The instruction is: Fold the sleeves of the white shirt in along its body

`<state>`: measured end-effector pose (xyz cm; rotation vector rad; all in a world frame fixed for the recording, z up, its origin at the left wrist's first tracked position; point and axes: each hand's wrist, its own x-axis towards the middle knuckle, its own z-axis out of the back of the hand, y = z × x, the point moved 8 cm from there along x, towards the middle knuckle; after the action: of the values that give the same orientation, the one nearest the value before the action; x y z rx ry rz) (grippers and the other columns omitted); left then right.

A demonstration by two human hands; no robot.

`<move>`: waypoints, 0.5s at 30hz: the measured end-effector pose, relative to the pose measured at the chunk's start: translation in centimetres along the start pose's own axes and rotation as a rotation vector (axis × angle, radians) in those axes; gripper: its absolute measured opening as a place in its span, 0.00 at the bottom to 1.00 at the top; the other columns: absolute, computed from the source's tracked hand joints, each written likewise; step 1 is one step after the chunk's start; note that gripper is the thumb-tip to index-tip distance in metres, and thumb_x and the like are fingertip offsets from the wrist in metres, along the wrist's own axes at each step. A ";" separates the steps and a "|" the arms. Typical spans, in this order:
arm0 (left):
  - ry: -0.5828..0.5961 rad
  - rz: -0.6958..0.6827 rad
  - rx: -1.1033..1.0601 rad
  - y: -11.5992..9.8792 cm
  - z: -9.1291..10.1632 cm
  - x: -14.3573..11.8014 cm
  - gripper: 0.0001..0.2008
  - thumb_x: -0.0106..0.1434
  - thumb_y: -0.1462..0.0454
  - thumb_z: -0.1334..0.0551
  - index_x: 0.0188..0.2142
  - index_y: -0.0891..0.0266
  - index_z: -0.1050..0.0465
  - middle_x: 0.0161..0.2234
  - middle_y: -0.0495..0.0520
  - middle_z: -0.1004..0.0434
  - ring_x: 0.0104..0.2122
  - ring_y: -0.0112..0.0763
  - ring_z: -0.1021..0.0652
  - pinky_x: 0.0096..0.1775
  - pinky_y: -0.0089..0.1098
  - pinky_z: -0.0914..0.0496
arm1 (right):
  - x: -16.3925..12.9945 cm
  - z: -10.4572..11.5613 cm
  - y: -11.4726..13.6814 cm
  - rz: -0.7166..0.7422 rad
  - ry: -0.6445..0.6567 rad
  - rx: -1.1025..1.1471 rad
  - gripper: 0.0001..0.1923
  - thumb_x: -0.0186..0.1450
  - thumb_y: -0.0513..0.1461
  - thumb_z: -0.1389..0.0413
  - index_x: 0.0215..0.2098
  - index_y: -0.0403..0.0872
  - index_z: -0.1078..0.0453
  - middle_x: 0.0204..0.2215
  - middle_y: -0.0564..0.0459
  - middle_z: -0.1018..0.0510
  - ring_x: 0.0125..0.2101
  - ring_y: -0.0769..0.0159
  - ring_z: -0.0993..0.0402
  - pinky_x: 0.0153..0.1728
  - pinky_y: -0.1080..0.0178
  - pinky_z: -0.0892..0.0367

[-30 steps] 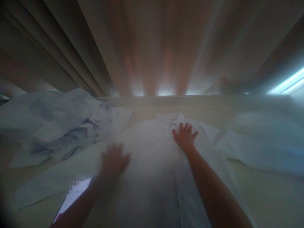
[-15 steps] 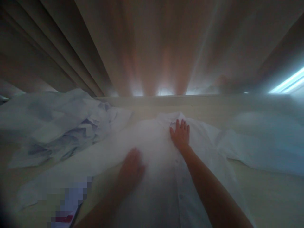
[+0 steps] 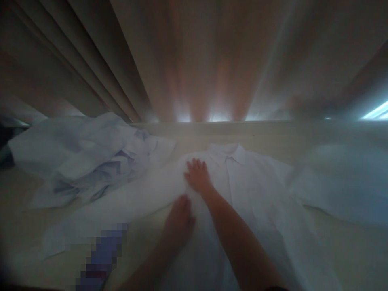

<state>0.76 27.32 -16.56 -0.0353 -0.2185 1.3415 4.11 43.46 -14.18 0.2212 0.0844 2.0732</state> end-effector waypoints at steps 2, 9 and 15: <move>-0.027 -0.005 -0.002 -0.1 1.0 -0.6 0.27 0.58 0.66 0.47 0.58 0.70 0.43 0.59 0.67 0.40 0.60 0.49 0.40 0.56 0.49 0.37 | 0.1 -0.3 -0.1 -0.014 0.009 -0.023 0.29 0.67 0.50 0.58 0.63 0.46 0.48 0.63 0.40 0.47 0.62 0.49 0.54 0.59 0.47 0.59; -0.074 0.444 0.103 11.6 6.1 -12.8 0.18 0.58 0.61 0.45 0.49 0.56 0.33 0.51 0.59 0.31 0.57 0.48 0.37 0.55 0.51 0.38 | -1.8 1.1 0.9 0.028 -0.079 -0.050 0.30 0.68 0.49 0.60 0.64 0.44 0.52 0.63 0.39 0.47 0.62 0.52 0.54 0.60 0.49 0.59; 0.125 0.779 0.157 18.3 8.2 -21.8 0.21 0.57 0.56 0.44 0.50 0.58 0.33 0.53 0.61 0.34 0.56 0.50 0.37 0.51 0.49 0.37 | -3.4 1.7 2.0 0.043 -0.083 -0.060 0.29 0.68 0.48 0.60 0.63 0.44 0.48 0.62 0.39 0.45 0.61 0.52 0.52 0.60 0.50 0.58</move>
<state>-22.89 9.64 -14.23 -0.0769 0.0189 2.1207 4.40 39.47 -12.64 0.2736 -0.0334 2.1037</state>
